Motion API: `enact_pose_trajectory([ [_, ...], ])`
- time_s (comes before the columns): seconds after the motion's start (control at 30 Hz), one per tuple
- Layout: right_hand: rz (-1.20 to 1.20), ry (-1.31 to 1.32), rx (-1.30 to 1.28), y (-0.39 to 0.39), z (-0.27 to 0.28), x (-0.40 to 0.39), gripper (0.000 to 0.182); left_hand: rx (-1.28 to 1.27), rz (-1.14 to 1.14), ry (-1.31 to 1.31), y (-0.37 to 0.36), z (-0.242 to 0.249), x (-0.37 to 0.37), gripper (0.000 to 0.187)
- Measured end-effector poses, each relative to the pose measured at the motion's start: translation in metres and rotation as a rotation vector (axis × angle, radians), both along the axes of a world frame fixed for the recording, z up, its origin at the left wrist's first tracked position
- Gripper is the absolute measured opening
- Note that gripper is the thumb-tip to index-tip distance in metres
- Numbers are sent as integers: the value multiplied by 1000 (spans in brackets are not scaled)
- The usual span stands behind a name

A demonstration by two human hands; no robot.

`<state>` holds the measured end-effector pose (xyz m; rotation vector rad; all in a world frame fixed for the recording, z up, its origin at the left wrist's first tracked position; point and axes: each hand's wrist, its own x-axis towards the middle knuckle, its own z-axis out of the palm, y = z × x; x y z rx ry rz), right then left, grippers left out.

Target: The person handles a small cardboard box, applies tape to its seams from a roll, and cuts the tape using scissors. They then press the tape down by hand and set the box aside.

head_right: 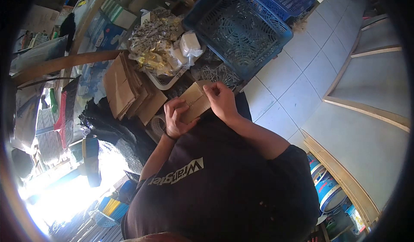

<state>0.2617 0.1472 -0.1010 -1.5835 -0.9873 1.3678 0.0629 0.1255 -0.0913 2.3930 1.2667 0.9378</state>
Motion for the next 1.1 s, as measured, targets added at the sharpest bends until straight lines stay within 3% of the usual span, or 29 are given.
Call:
enact_pose_trajectory([
  [0.17,-20,-112,29,1,2,2,22,-17,3,-22,-2,-5,-2,59],
  [0.27,33,-107,13,2,-15,9,21,-16,6,0,-3,-6,-2,59],
  [0.37,4,67,-21,5,-25,11,20,1,7,10,-1,-4,-1,61],
  [0.77,122,16,90,11,-33,14,23,-36,23,-5,-3,-3,-1,60],
  [0.97,210,70,256,10,-10,7,19,-40,45,-39,-2,-3,-1,59],
  [1.1,247,-128,497,14,-7,6,27,-29,60,-44,-3,0,1,59],
])
